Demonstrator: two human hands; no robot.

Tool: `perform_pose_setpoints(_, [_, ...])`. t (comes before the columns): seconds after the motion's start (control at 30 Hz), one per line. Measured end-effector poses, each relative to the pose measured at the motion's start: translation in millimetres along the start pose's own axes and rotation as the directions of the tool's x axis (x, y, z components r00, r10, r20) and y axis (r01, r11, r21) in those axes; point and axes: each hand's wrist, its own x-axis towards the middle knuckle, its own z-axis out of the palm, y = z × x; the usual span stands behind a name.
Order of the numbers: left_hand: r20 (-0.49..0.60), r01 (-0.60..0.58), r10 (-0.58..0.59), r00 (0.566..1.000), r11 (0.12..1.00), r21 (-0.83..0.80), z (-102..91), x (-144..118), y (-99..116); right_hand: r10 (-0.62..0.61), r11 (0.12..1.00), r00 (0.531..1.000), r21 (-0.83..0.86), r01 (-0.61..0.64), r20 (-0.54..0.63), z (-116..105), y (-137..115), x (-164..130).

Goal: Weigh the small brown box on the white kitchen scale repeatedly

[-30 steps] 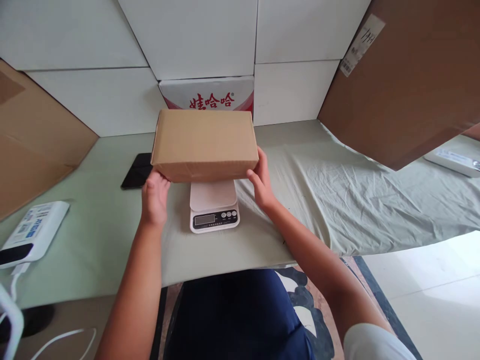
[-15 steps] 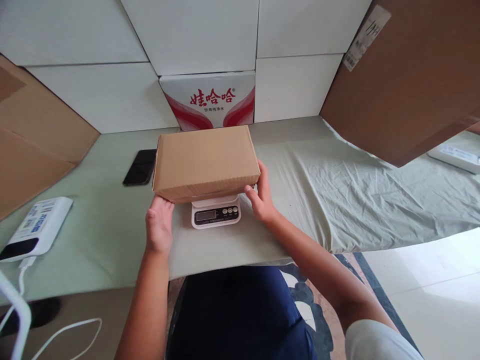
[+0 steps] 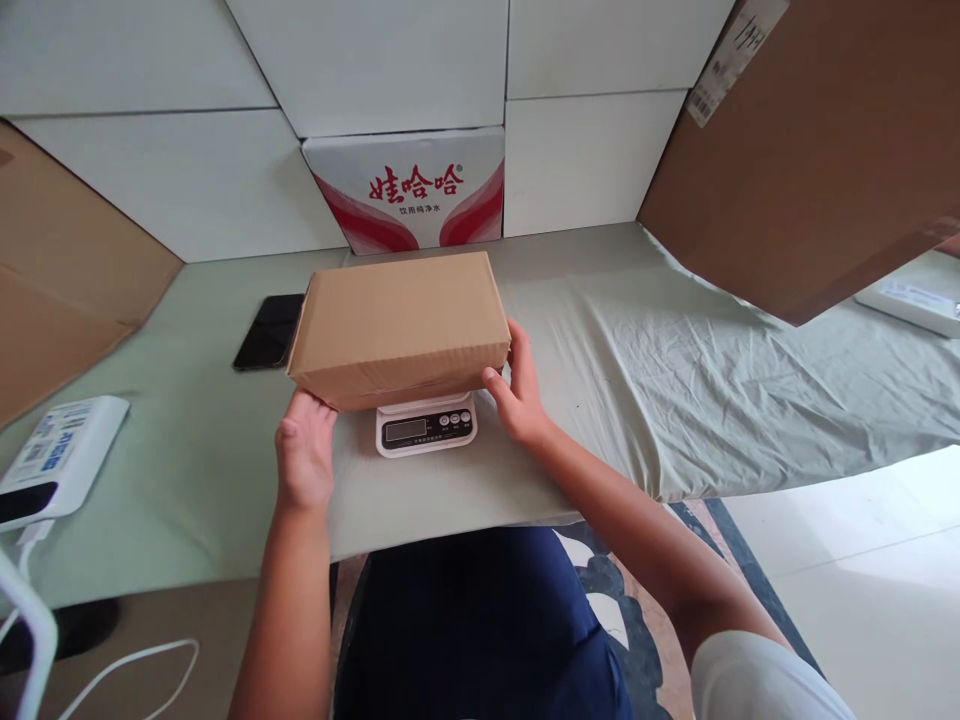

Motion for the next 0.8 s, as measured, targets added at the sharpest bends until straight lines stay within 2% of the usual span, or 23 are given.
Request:
perform_pose_setpoints(0.3, [0.016, -0.024, 0.024, 1.0, 1.0, 0.006, 0.6, 1, 2, 0.006, 1.0, 1.0, -0.017, -0.007, -0.027, 1, -5, 1])
perform_pose_setpoints(0.47, [-0.064, -0.117, 0.116, 0.991, 0.993, -0.008, -1.5, 3, 6, -0.005, 0.999, 0.997, -0.036, 0.002, -0.081, 0, -11, 1])
perform_pose_setpoints(0.67, [-0.037, -0.03, 0.03, 0.999, 1.0, -0.003, -4.0, 4, -1, 0.036, 0.999, 0.999, -0.012, -0.037, -0.032, 2, -8, 3])
perform_pose_setpoints(0.8, [-0.043, -0.029, 0.029, 0.999, 1.0, 0.005, -2.5, 2, -5, 0.044, 0.999, 0.999, -0.004, -0.044, -0.023, 5, -3, 1])
